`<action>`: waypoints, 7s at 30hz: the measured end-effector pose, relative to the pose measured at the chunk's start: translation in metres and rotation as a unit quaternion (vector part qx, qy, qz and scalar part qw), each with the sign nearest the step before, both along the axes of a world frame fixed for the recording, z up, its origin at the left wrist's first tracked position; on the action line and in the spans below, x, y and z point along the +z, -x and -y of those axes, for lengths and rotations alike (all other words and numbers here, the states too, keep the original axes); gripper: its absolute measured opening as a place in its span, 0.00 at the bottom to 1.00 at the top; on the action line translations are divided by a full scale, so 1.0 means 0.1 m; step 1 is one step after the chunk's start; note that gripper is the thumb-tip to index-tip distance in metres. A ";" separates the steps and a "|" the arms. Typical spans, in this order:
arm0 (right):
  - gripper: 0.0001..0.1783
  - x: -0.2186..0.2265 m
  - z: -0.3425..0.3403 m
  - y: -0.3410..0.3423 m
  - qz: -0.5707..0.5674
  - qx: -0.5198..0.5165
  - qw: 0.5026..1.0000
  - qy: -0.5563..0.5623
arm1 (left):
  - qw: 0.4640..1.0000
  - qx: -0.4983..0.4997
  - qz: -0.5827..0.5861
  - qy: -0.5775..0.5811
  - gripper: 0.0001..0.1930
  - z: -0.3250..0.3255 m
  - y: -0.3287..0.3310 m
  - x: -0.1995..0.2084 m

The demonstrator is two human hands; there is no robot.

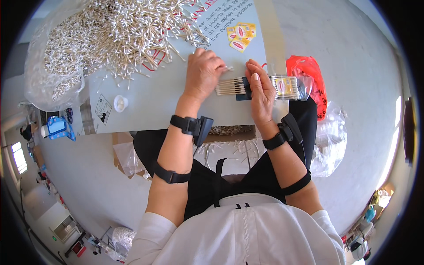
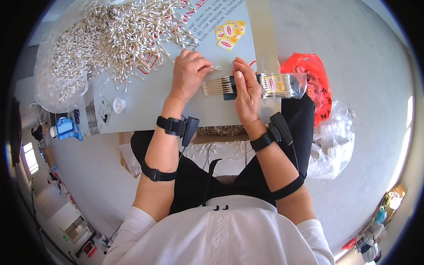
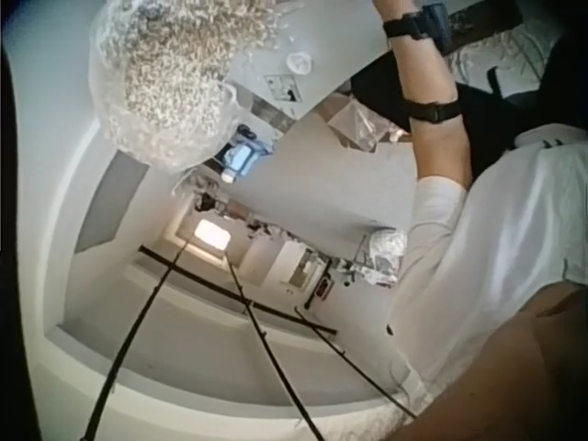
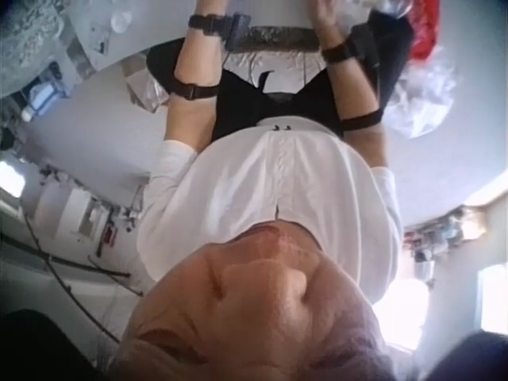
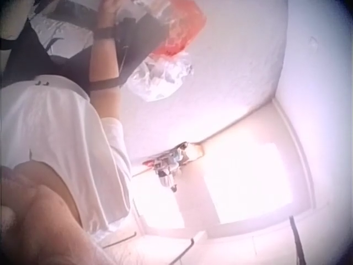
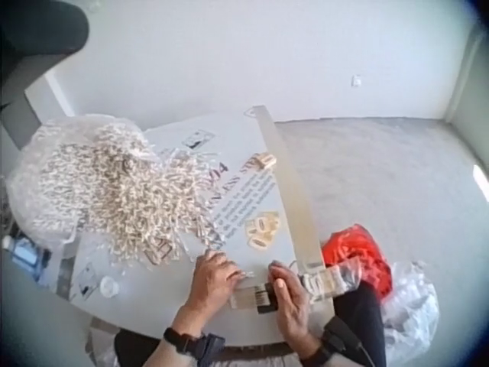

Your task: Packaging cotton swabs into small plastic containers and sealing them.

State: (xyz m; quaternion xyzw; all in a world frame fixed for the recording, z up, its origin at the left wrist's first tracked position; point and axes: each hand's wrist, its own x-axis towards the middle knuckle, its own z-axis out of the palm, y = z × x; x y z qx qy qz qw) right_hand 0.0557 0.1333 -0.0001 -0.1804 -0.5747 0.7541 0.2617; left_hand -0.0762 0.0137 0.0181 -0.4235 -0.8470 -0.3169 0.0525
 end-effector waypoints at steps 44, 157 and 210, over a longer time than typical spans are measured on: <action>0.15 -0.01 0.00 0.01 -0.007 -0.004 0.999 0.048 | 0.996 0.074 0.044 0.039 0.07 0.20 0.02 0.16; 0.23 0.01 -0.06 0.05 -0.027 -0.022 0.998 0.059 | 0.910 0.101 0.293 -0.275 0.35 0.14 -0.72 0.07; 0.26 -0.01 0.05 0.11 -0.022 -0.031 0.997 0.074 | 0.850 0.113 0.342 -0.384 0.27 -0.22 -0.76 -0.19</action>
